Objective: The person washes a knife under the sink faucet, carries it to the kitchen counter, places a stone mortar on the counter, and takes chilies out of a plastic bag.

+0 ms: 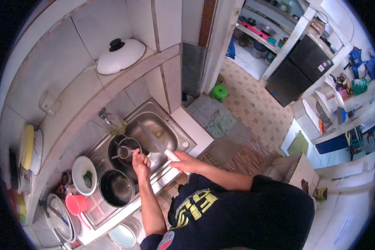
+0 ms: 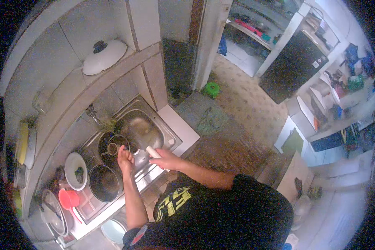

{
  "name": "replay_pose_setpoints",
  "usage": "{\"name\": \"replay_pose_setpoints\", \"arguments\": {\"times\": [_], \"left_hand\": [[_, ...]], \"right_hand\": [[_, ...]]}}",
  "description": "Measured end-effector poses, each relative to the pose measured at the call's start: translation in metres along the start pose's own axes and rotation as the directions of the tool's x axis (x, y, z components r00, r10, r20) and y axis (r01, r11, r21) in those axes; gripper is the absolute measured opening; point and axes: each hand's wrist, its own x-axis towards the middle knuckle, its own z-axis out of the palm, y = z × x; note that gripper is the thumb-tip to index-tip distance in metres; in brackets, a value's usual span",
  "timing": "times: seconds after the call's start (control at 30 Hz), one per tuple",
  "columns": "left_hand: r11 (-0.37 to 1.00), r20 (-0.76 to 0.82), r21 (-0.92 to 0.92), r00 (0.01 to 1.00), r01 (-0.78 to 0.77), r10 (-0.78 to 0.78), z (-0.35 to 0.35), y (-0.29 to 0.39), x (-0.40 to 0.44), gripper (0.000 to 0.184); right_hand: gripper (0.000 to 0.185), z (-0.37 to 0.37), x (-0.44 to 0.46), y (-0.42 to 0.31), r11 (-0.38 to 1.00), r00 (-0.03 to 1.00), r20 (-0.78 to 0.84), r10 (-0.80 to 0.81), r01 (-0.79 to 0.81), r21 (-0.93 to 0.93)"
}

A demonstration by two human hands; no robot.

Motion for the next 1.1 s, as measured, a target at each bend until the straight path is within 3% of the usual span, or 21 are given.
{"name": "replay_pose_setpoints", "arguments": {"times": [0.1, 0.17, 0.23, 0.3, 0.37, 0.43, 0.47, 0.5, 0.57, 0.63, 0.7, 0.77, 0.83, 0.9, 0.97, 1.1], "left_hand": [[0.964, -0.137, 0.176, 0.964, -0.201, 0.226, 0.005, -0.016, 0.014, 0.025], [0.973, -0.125, 0.227, 0.989, -0.054, 0.084, -0.015, -0.019, 0.017, 0.016], [0.997, -0.242, -0.012, 0.967, 0.074, -0.074, -0.012, -0.016, 0.019, 0.042], [0.991, -0.238, -0.098, 0.964, 0.095, -0.116, -0.01, -0.014, 0.022, 0.048], [0.989, -0.258, -0.121, 0.959, 0.087, -0.116, 0.0, -0.015, 0.024, 0.043], [0.995, -0.2, 0.031, 0.976, 0.098, -0.09, -0.007, -0.016, 0.035, 0.037], [0.993, -0.265, -0.037, 0.957, 0.109, -0.115, -0.009, -0.017, 0.046, 0.027], [0.991, -0.252, -0.02, 0.958, 0.132, -0.133, -0.016, -0.017, 0.052, 0.027], [1.0, -0.049, 0.0, 0.999, -0.003, 0.003, -0.026, -0.023, 0.068, 0.018], [1.0, -0.102, 0.003, 0.995, 0.0, 0.0, 0.001, -0.014, 0.07, 0.016], [0.999, -0.266, 0.044, 0.964, 0.002, 0.01, 0.008, -0.01, 0.075, 0.02], [0.998, -0.209, 0.021, 0.976, 0.064, -0.058, -0.017, -0.004, 0.101, 0.02], [0.969, -0.13, 0.136, 0.974, 0.205, -0.187, -0.025, 0.01, 0.116, 0.019], [0.965, -0.2, 0.15, 0.963, 0.214, -0.182, -0.028, 0.014, 0.131, 0.022], [0.982, -0.098, 0.002, 0.977, 0.189, -0.188, -0.062, 0.004, 0.174, 0.028], [0.966, -0.016, 0.109, 0.972, 0.234, -0.234, -0.056, 0.003, 0.196, 0.03]], "right_hand": [[0.03, -0.007, 0.01, -0.008, 1.0, 1.0, 0.001, 0.013, -0.013, 0.02], [0.028, -0.013, 0.016, -0.012, 0.997, 0.999, 0.021, 0.029, -0.028, -0.066], [0.04, -0.02, 0.026, -0.01, 0.994, 0.999, 0.035, -0.006, 0.01, -0.113], [0.037, -0.026, 0.028, -0.015, 0.991, 0.999, 0.05, -0.011, 0.018, -0.136], [0.034, -0.031, 0.027, -0.024, 0.991, 0.998, 0.056, 0.01, -0.003, -0.134], [0.032, -0.034, 0.027, -0.03, 0.992, 0.998, 0.063, 0.03, -0.022, -0.125], [0.033, -0.036, 0.028, -0.031, 0.986, 0.997, 0.067, 0.035, -0.024, -0.163], [0.034, -0.035, 0.026, -0.03, 0.98, 0.997, 0.064, 0.043, -0.029, -0.197], [0.034, -0.031, 0.031, -0.017, 0.984, 0.997, -0.011, 0.074, -0.074, -0.165], [0.032, -0.027, 0.033, -0.02, 0.993, 0.997, 0.032, 0.069, -0.065, -0.095], [0.032, -0.019, 0.041, -0.002, 0.995, 0.999, -0.035, -0.022, 0.018, -0.095], [0.033, -0.012, 0.042, -0.003, 0.999, 0.997, -0.071, 0.011, -0.015, -0.052], [0.034, -0.006, 0.038, -0.007, 0.998, 0.992, -0.125, 0.003, -0.01, -0.059], [0.034, -0.001, 0.035, -0.007, 0.998, 0.985, -0.173, 0.002, -0.014, -0.065], [0.031, 0.001, 0.035, -0.005, 0.998, 0.992, -0.117, 0.052, -0.055, -0.021], [0.029, 0.013, 0.032, -0.018, 0.993, 0.977, -0.189, 0.097, -0.109, -0.054]]}}
